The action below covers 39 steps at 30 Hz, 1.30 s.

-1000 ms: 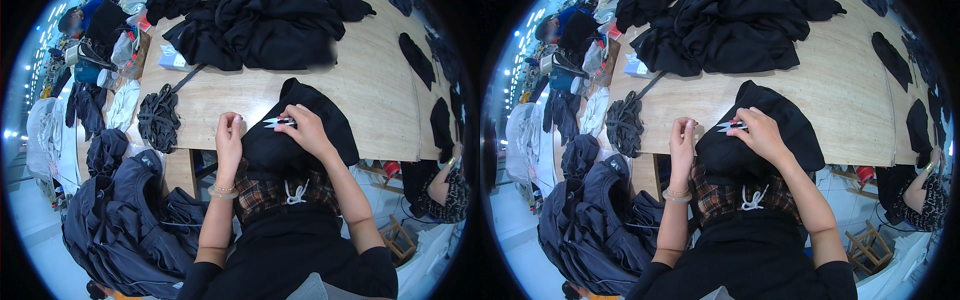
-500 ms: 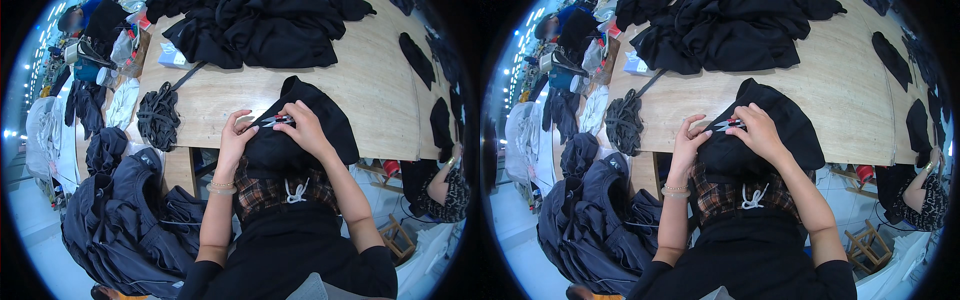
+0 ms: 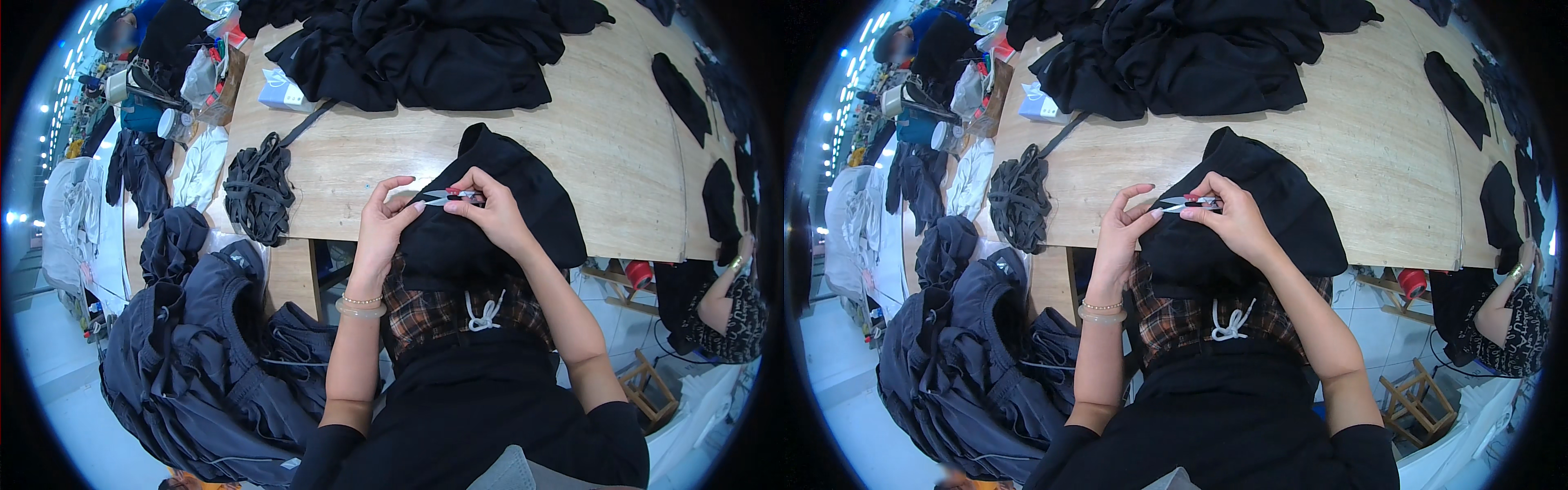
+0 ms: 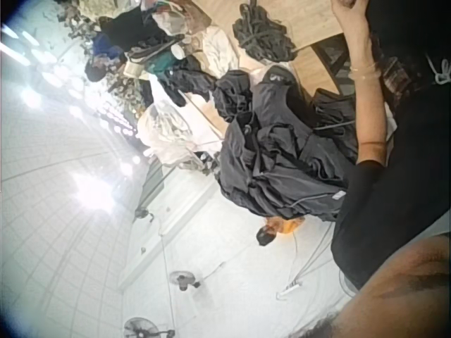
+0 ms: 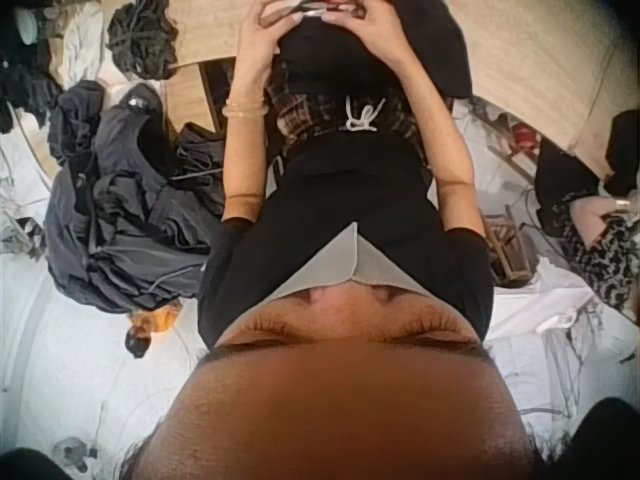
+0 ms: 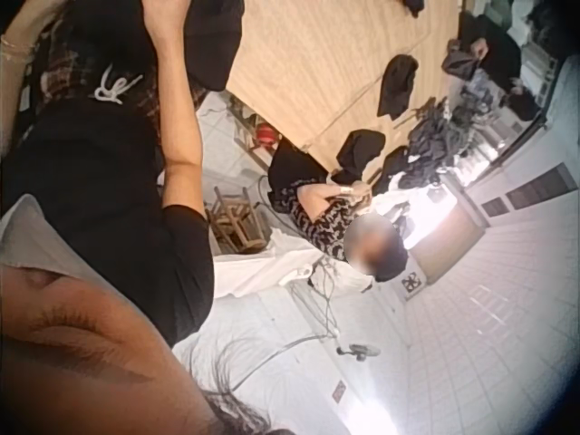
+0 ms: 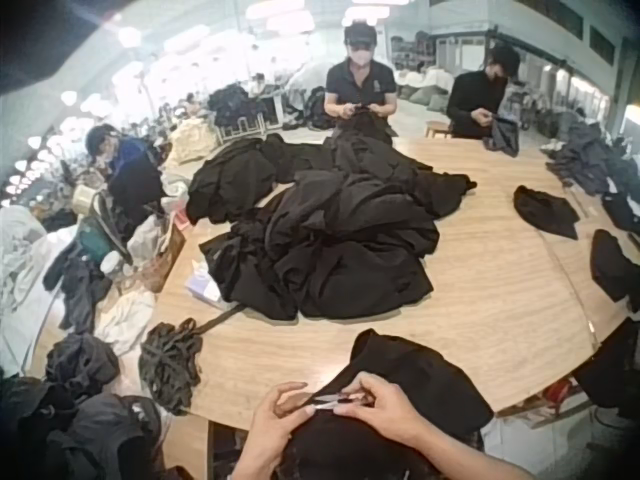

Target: The person uses a pair of small scissors to trim loose threads and excess fabric from the edges of black garments. They repeatedly pick up pieces of clothing, snip small sections, and place them back on the table.

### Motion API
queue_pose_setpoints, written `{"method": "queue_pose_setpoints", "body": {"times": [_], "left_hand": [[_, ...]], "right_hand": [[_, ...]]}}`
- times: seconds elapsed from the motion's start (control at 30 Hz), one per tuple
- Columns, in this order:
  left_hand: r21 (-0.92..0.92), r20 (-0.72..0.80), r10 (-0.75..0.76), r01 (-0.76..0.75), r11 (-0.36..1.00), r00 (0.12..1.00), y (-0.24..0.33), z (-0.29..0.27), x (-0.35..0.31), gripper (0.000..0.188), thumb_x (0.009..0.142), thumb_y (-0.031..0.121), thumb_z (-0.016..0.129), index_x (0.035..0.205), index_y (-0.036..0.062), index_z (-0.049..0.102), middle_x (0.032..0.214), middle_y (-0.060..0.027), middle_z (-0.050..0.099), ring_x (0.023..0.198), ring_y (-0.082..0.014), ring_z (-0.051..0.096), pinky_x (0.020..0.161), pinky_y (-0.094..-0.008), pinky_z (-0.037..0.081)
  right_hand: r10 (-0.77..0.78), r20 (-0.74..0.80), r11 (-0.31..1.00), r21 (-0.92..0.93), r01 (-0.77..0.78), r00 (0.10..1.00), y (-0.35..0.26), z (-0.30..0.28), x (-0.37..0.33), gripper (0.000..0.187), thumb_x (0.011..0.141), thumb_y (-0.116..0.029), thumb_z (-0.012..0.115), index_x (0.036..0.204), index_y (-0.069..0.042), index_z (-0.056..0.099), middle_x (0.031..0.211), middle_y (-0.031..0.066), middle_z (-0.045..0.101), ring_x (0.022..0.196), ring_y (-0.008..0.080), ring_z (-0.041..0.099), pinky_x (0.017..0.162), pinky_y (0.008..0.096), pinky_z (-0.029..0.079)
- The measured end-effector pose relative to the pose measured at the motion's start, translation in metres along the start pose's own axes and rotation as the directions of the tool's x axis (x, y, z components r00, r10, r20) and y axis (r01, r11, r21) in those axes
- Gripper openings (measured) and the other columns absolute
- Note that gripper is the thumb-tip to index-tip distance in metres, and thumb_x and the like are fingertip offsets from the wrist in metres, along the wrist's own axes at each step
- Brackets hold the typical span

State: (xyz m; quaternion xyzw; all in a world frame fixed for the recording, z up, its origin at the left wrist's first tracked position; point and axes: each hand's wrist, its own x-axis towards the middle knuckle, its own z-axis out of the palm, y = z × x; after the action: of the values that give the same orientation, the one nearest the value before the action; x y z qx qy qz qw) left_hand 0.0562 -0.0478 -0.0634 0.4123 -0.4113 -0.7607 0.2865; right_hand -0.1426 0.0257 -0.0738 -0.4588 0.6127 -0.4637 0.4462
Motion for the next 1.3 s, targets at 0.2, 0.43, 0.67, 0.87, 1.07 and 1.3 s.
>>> {"method": "queue_pose_setpoints", "body": {"times": [0.2, 0.43, 0.67, 0.87, 1.07, 1.3], "left_hand": [[-0.021, -0.034, 0.007, -0.008, 1.000, 0.999, -0.018, -0.008, 0.003, 0.027, 0.091, -0.007, 0.066, 0.111, 0.0063, 0.054, 0.098, -0.0097, 0.070, 0.089, -0.0134, 0.068, 0.077, -0.0247, 0.056], [-0.079, -0.032, 0.015, -0.018, 0.997, 0.999, -0.015, -0.004, 0.001, 0.025, 0.092, -0.006, 0.068, 0.105, 0.0088, 0.052, 0.094, -0.0074, 0.069, 0.086, -0.0121, 0.067, 0.075, -0.0238, 0.054], [0.171, -0.037, 0.172, -0.163, 0.972, 0.984, -0.016, -0.004, 0.004, 0.021, 0.090, -0.005, 0.069, 0.106, 0.0061, 0.059, 0.093, -0.0067, 0.070, 0.087, -0.0105, 0.067, 0.076, -0.0267, 0.053], [0.796, 0.151, 0.454, -0.380, 0.471, 0.878, -0.013, -0.006, 0.004, 0.016, 0.086, 0.010, 0.073, 0.102, 0.0130, 0.076, 0.090, -0.0048, 0.070, 0.086, -0.0212, 0.064, 0.087, -0.0366, 0.044], [0.915, 0.238, 0.560, -0.377, 0.146, 0.794, -0.023, -0.015, 0.011, 0.008, 0.086, 0.019, 0.073, 0.090, 0.0125, 0.075, 0.090, -0.0021, 0.068, 0.084, -0.0232, 0.060, 0.090, -0.0383, 0.038], [0.886, 0.192, 0.636, -0.411, 0.215, 0.748, -0.027, -0.011, 0.017, 0.008, 0.086, 0.004, 0.070, 0.089, 0.0033, 0.063, 0.094, -0.0094, 0.059, 0.086, -0.0303, 0.059, 0.084, -0.0410, 0.044]], "right_hand": [[-0.038, 0.000, 0.954, 0.298, 0.037, 0.999, -0.015, -0.006, 0.000, 0.022, 0.090, -0.015, 0.078, 0.097, -0.005, 0.060, 0.091, -0.0017, 0.066, 0.085, 0.0024, 0.057, 0.077, 0.0205, 0.044], [-0.113, -0.046, 0.992, -0.069, 0.110, 0.993, -0.022, -0.019, 0.003, 0.033, 0.086, -0.027, 0.080, 0.098, -0.002, 0.062, 0.089, 0.0066, 0.067, 0.083, 0.0150, 0.063, 0.078, 0.0293, 0.049], [-0.135, -0.046, 0.955, -0.272, 0.117, 0.990, -0.013, -0.017, -0.006, 0.033, 0.083, -0.030, 0.081, 0.093, -0.003, 0.064, 0.083, 0.0088, 0.066, 0.073, 0.0188, 0.061, 0.068, 0.0314, 0.047], [-0.050, -0.089, 0.978, -0.206, 0.031, 0.995, -0.005, -0.020, -0.005, 0.032, 0.083, -0.028, 0.082, 0.092, -0.003, 0.065, 0.074, 0.0081, 0.066, 0.067, 0.0151, 0.058, 0.064, 0.0288, 0.045], [-0.058, -0.072, 0.982, -0.182, 0.044, 0.996, -0.002, -0.016, -0.004, 0.033, 0.083, -0.029, 0.082, 0.092, -0.002, 0.065, 0.075, 0.0080, 0.066, 0.067, 0.0147, 0.058, 0.064, 0.0288, 0.045], [-0.064, -0.052, 0.965, -0.258, 0.048, 0.997, -0.004, -0.017, -0.002, 0.036, 0.083, -0.035, 0.081, 0.091, -0.003, 0.065, 0.080, 0.0102, 0.069, 0.070, 0.0209, 0.063, 0.066, 0.0319, 0.047]]}}
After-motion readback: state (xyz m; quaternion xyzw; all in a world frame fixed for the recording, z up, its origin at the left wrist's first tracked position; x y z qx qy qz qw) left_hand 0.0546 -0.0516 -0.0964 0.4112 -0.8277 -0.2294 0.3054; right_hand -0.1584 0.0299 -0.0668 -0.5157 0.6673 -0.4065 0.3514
